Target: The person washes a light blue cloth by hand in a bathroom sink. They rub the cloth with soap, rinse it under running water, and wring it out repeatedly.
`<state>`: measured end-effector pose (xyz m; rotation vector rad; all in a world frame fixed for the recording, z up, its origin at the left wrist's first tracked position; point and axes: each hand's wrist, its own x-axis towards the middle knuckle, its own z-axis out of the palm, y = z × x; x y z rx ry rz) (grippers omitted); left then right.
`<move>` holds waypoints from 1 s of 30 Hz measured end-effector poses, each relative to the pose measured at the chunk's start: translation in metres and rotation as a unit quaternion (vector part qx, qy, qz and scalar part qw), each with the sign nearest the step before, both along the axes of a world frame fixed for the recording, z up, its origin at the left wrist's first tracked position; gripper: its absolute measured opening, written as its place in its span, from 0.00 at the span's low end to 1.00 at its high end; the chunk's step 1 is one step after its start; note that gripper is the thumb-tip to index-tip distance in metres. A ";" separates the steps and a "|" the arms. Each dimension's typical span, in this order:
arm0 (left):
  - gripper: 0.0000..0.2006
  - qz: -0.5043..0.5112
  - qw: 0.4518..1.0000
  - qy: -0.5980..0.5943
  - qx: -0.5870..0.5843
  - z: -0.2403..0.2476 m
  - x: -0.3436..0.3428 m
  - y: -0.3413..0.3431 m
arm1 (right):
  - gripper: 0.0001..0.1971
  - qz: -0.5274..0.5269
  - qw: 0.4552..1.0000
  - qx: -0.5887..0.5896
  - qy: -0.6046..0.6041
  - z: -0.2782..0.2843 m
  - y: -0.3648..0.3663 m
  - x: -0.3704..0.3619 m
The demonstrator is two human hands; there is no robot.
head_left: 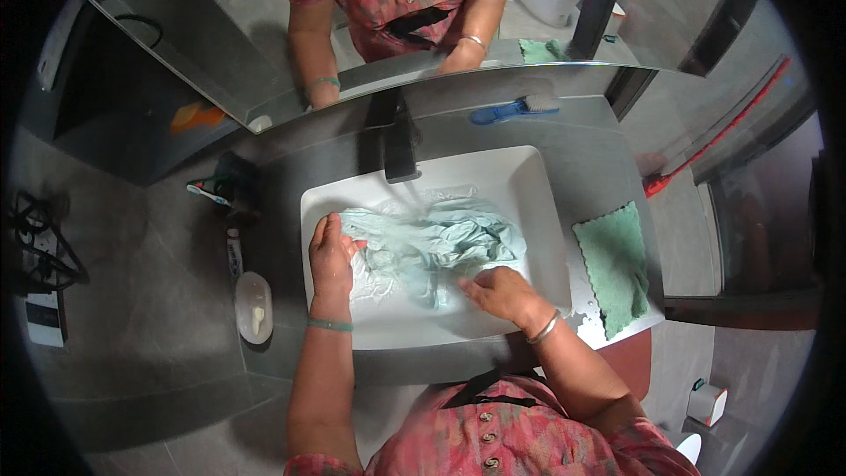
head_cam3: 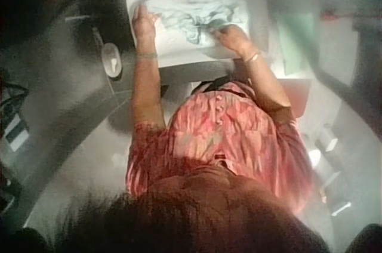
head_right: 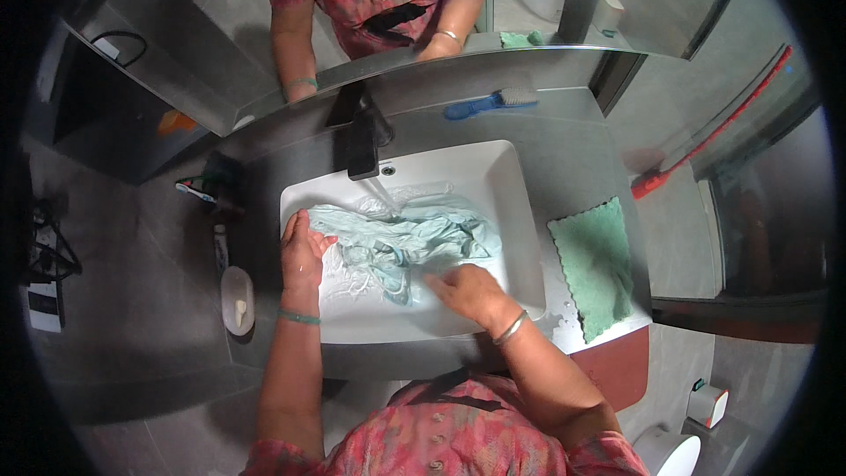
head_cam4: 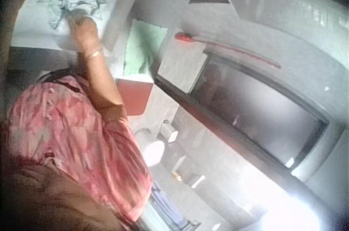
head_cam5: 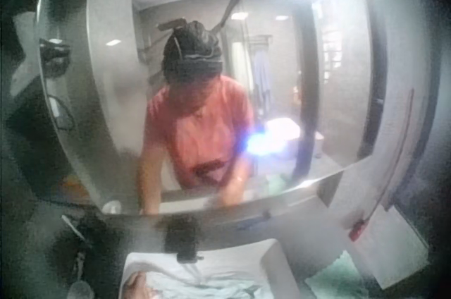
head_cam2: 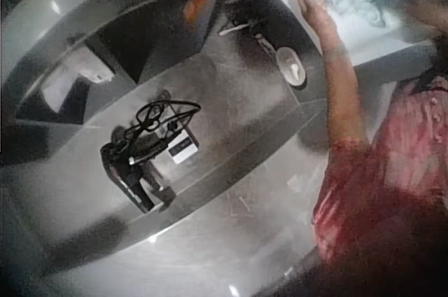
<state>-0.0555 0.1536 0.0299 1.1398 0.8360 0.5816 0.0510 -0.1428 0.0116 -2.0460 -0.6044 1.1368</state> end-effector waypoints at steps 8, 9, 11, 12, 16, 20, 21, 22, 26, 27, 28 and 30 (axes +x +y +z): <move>0.11 -0.221 0.924 -0.036 0.309 0.043 -0.006 -0.165 | 0.38 -0.269 0.639 0.305 0.653 -0.020 0.060 -0.004; 0.12 -0.273 0.904 -0.052 0.324 0.039 -0.002 -0.183 | 0.33 -0.198 0.548 0.334 0.741 -0.020 0.059 -0.004; 0.14 -0.409 0.778 -0.034 0.475 0.026 0.014 -0.190 | 0.29 -0.209 0.656 0.343 0.638 -0.024 0.059 -0.008; 0.12 -0.407 0.757 0.054 0.508 0.017 0.026 -0.178 | 0.26 -0.207 0.613 0.397 0.651 -0.027 0.053 -0.013; 0.16 -0.171 0.803 0.224 0.525 -0.012 0.061 -0.142 | 0.23 -0.254 0.600 0.445 0.615 -0.051 0.055 -0.016; 0.26 -0.251 0.813 0.194 0.489 -0.030 0.054 -0.160 | 0.25 -0.266 0.484 0.512 0.658 -0.063 0.054 -0.016; 0.27 -0.226 0.800 0.139 0.538 -0.033 0.051 -0.167 | 0.26 -0.249 0.490 0.527 0.648 -0.062 0.051 -0.014; 0.28 -0.217 0.780 0.097 0.578 -0.036 0.048 -0.167 | 0.26 -0.236 0.518 0.546 0.615 -0.060 0.053 -0.015; 0.29 -0.195 0.777 0.200 0.564 -0.046 0.047 -0.156 | 0.25 -0.300 0.654 0.405 0.565 -0.047 0.055 -0.015; 0.29 -0.153 0.813 0.228 0.514 -0.047 0.050 -0.150 | 0.24 -0.251 0.638 0.382 0.620 -0.045 0.057 -0.013; 0.29 -0.157 0.827 0.279 0.462 -0.048 0.049 -0.149 | 0.24 -0.270 0.653 0.367 0.606 -0.044 0.055 -0.014; 0.30 -0.173 0.822 0.223 0.495 -0.048 0.048 -0.151 | 0.24 -0.266 0.639 0.422 0.585 -0.045 0.055 -0.014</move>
